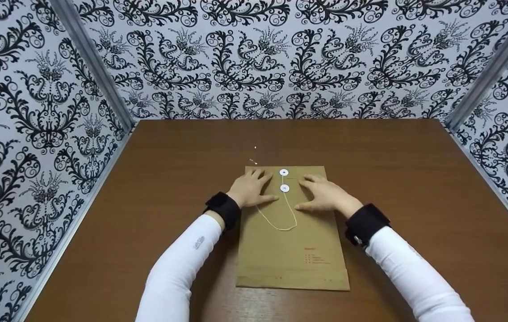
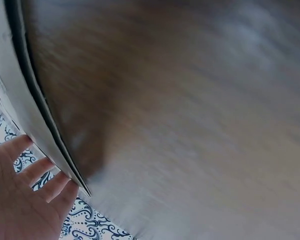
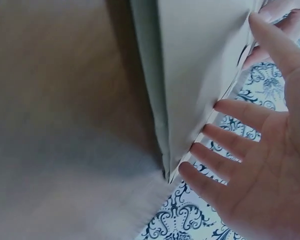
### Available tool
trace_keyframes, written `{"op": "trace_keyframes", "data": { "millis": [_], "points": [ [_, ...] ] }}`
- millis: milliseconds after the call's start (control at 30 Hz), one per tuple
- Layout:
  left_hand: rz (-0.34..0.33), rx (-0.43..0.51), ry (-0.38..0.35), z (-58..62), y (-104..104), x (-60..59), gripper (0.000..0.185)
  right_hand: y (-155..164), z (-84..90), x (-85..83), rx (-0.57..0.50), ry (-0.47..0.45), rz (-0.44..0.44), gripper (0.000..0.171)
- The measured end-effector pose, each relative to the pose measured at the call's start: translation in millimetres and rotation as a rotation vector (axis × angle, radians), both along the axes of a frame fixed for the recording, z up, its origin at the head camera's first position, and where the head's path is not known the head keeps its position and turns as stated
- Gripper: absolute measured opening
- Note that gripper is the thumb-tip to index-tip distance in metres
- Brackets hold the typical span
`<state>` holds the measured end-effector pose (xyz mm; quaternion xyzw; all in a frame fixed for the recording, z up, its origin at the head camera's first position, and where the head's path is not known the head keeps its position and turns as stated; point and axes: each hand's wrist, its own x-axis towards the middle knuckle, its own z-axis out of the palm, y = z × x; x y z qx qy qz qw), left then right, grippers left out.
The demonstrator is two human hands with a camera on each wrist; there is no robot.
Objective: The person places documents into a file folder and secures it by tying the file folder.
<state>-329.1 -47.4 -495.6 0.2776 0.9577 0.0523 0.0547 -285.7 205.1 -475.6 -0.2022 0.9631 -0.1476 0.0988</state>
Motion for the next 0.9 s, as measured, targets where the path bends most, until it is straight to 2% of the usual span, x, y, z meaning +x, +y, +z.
{"op": "trace_keyframes", "data": {
  "millis": [167,267,500,667,900],
  "points": [
    [-0.004,0.004,0.012,2.0,0,0.7,0.082,-7,0.7,12.6,-0.076,0.053,-0.039,0.057],
    [0.001,-0.001,0.008,3.5,1,1.1,0.083,-14,0.7,19.5,-0.134,0.052,-0.046,0.042],
    [-0.001,0.003,0.007,4.3,1,2.0,0.083,-27,-2.1,30.6,-0.201,0.019,-0.06,0.026],
    [-0.005,0.004,0.013,1.4,1,0.9,0.083,-33,-4.9,32.3,-0.184,0.05,-0.078,0.021],
    [-0.003,0.0,0.011,-1.2,0,-0.7,0.083,-39,-7.2,32.5,-0.103,0.116,-0.111,0.016]
  ]
}}
